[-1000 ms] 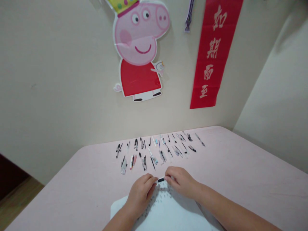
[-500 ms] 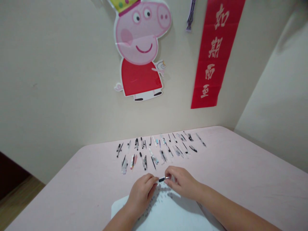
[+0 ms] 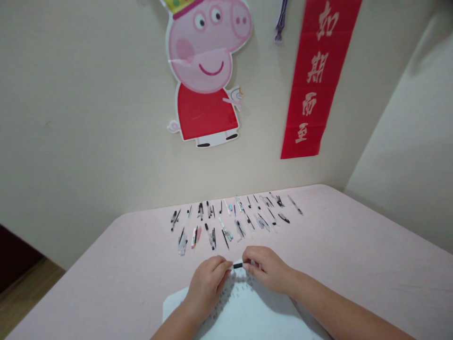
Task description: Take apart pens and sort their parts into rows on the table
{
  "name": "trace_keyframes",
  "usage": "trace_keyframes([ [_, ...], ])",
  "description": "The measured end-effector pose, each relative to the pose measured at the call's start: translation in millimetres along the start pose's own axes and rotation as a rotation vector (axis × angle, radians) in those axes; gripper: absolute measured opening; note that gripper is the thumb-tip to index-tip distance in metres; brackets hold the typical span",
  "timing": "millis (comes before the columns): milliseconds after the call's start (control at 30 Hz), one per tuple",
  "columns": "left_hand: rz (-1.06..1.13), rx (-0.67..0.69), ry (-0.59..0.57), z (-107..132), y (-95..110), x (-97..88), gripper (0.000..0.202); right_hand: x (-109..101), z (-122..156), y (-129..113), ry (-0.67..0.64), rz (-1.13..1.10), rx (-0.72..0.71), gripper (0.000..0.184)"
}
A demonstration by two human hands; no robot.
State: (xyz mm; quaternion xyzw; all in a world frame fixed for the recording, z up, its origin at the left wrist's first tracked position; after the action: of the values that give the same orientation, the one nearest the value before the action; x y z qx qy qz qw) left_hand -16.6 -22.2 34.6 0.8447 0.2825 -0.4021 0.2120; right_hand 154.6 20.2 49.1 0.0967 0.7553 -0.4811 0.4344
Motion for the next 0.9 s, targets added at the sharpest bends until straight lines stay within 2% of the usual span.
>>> trace_keyframes([
  [200, -0.002, 0.009, -0.003, 0, 1, 0.1, 0.02, 0, 1, -1, 0.008, 0.007, -0.019, 0.01],
  [367, 0.044, -0.033, -0.015, -1, 2, -0.7, 0.02, -1, 0, 1, 0.013, -0.008, 0.029, 0.008],
  [433, 0.086, -0.086, -0.016, -1, 0, -0.9, 0.02, -4, -2, 4, 0.031, -0.04, 0.056, 0.011],
  [533, 0.153, -0.203, 0.005, 0, -5, -1.9, 0.017, -13, -3, 6, 0.09, -0.086, 0.076, 0.03],
  [667, 0.224, -0.377, 0.045, 2, -14, -3.6, 0.014, -21, 0, -2, 0.146, -0.064, 0.023, 0.027],
  [800, 0.366, -0.494, 0.107, 0, -15, -6.1, 0.015, -9, 9, -20, 0.068, 0.037, -0.094, 0.038],
  [900, 0.492, -0.551, 0.129, -4, -10, -6.8, 0.016, 4, 12, -30, 0.006, 0.146, -0.111, 0.048],
])
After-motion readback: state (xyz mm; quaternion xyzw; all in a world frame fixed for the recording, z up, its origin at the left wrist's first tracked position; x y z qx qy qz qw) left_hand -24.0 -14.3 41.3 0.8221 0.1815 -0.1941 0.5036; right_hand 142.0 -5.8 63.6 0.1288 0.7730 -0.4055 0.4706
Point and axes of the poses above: each hand's wrist, its own z-axis away from the middle knuckle, its own x-axis out of the palm, y = z × x, the point moved 4 cm from there along -z, towards the middle knuckle, and after that the axes turned 10 degrees about x, right-handed, at the moved point
